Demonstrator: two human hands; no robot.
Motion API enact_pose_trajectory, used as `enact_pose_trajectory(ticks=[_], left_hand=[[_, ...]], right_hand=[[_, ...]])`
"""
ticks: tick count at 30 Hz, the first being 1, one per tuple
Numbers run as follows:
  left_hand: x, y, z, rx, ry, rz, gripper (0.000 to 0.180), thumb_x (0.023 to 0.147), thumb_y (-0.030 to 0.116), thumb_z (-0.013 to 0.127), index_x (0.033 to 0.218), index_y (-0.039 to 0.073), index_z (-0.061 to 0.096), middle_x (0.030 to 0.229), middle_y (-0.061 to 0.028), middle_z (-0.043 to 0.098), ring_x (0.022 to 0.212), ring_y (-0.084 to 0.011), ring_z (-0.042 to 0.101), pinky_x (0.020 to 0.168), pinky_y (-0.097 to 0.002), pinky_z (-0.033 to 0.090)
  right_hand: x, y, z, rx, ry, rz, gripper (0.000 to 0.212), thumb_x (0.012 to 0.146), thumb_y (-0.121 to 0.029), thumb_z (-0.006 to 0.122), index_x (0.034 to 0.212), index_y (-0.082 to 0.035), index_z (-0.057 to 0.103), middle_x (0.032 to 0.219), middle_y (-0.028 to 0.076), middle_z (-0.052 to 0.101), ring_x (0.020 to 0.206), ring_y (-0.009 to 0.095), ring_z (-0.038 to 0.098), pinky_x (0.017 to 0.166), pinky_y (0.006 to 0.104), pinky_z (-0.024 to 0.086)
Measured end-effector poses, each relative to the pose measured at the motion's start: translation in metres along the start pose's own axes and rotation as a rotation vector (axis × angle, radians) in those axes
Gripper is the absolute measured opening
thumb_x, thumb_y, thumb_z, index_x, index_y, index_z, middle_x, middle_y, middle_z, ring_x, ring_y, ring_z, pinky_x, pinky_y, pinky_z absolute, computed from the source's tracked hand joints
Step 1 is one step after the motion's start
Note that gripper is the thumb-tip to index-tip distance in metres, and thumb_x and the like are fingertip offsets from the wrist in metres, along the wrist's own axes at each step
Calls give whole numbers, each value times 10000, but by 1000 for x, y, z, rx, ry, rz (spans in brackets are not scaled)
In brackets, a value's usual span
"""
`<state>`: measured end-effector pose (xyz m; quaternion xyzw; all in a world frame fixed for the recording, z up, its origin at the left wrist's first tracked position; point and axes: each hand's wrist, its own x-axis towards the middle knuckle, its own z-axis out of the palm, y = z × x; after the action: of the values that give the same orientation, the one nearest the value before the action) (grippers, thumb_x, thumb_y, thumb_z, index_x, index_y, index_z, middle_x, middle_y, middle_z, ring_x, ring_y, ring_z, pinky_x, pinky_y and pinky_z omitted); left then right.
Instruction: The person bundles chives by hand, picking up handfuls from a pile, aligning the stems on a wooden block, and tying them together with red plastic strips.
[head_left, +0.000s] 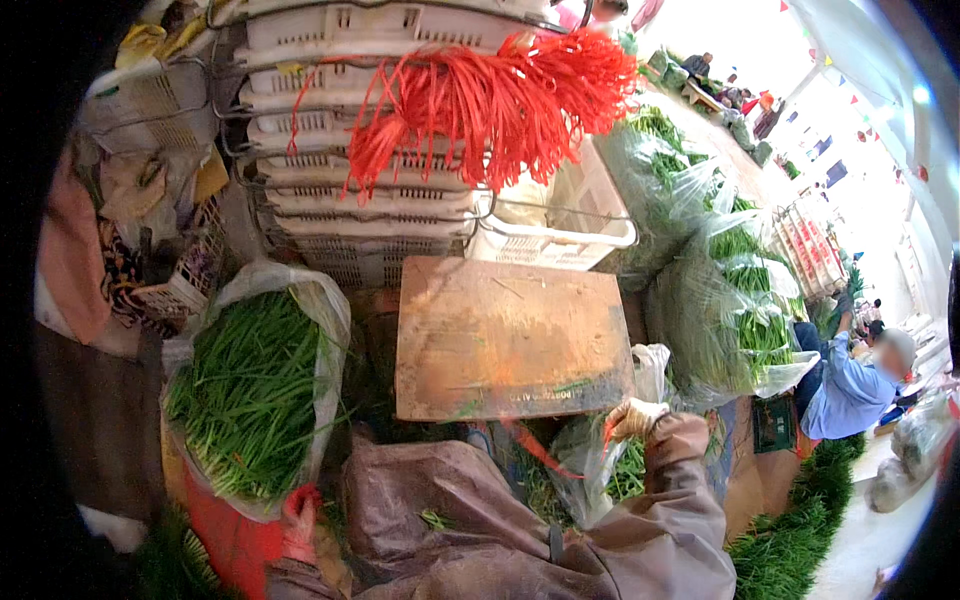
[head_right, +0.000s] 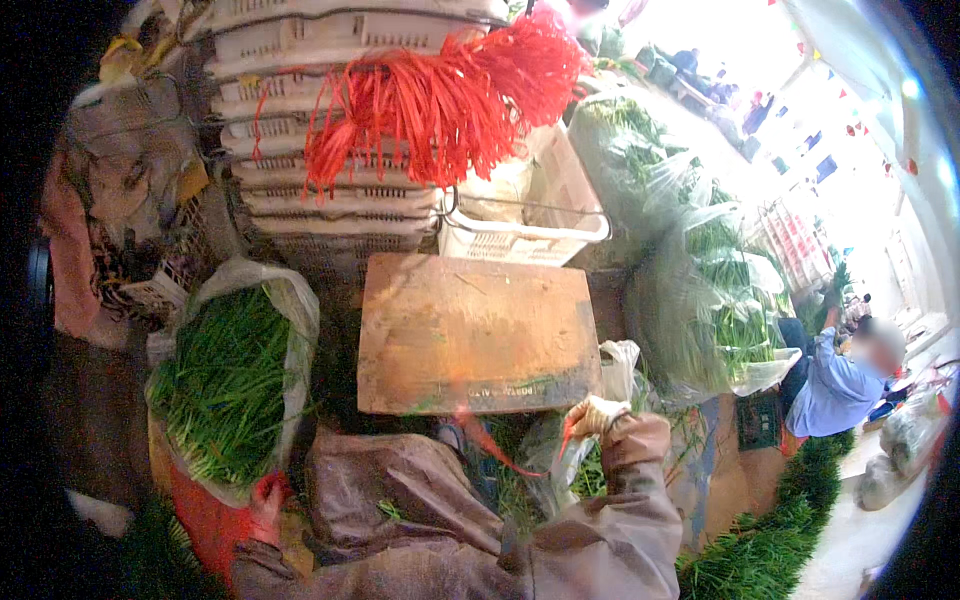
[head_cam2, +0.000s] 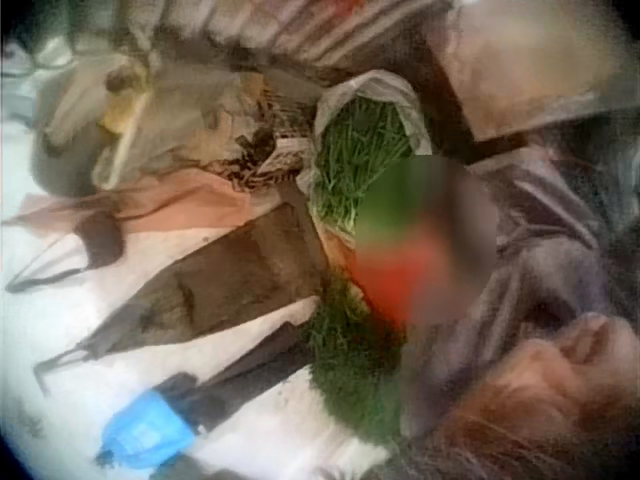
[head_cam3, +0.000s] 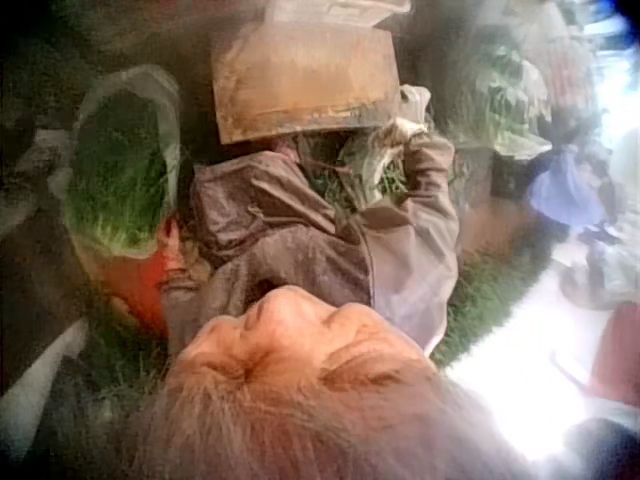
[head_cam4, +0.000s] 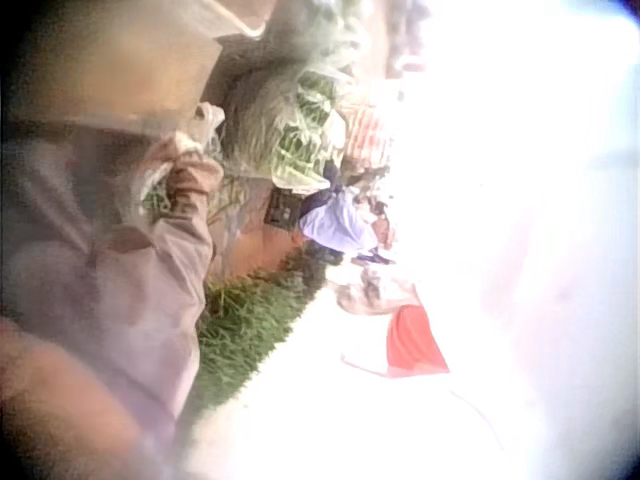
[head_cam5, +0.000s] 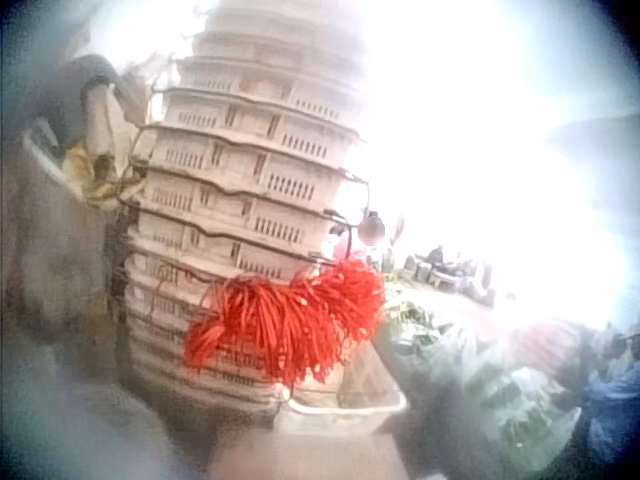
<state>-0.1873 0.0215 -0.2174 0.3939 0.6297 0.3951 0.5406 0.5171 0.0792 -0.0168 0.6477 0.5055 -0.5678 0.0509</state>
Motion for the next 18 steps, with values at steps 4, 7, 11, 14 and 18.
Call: enact_pose_trajectory(ticks=[4,7,11,14,18], left_hand=[[1,21,18,-11,-21,-77,259,916,143,547,1141,26,601,935,-70,663,803,-150,623,661,-268,505],[-3,13,18,8,21,-8,254,919,136,543,1139,25,603,952,-68,663,815,-150,626,681,-264,503],[-7,49,23,133,55,7,238,917,109,539,1130,22,599,978,-64,649,850,-151,609,735,-271,494],[-12,66,20,192,141,125,225,917,85,531,1119,13,597,998,-66,636,880,-153,592,782,-280,482],[-14,63,10,26,212,169,224,918,63,519,1124,3,585,1041,-77,622,916,-163,585,837,-290,469]], right_hand=[[56,52,-69,-499,547,-17,128,689,-130,683,806,-95,718,763,94,691,733,228,659,651,328,511],[93,-56,-106,-471,789,-311,141,690,-120,661,819,-85,705,775,137,673,734,252,661,673,344,514],[182,-153,-122,-382,1005,-389,137,722,-88,641,847,-91,697,778,135,666,739,262,656,681,331,509],[242,-181,-121,-257,1023,-449,115,785,-91,611,858,-83,700,783,144,671,758,243,655,703,344,502],[324,-153,-111,-118,1163,-452,226,822,-55,591,1037,-65,660,824,137,650,737,221,602,687,319,478]])
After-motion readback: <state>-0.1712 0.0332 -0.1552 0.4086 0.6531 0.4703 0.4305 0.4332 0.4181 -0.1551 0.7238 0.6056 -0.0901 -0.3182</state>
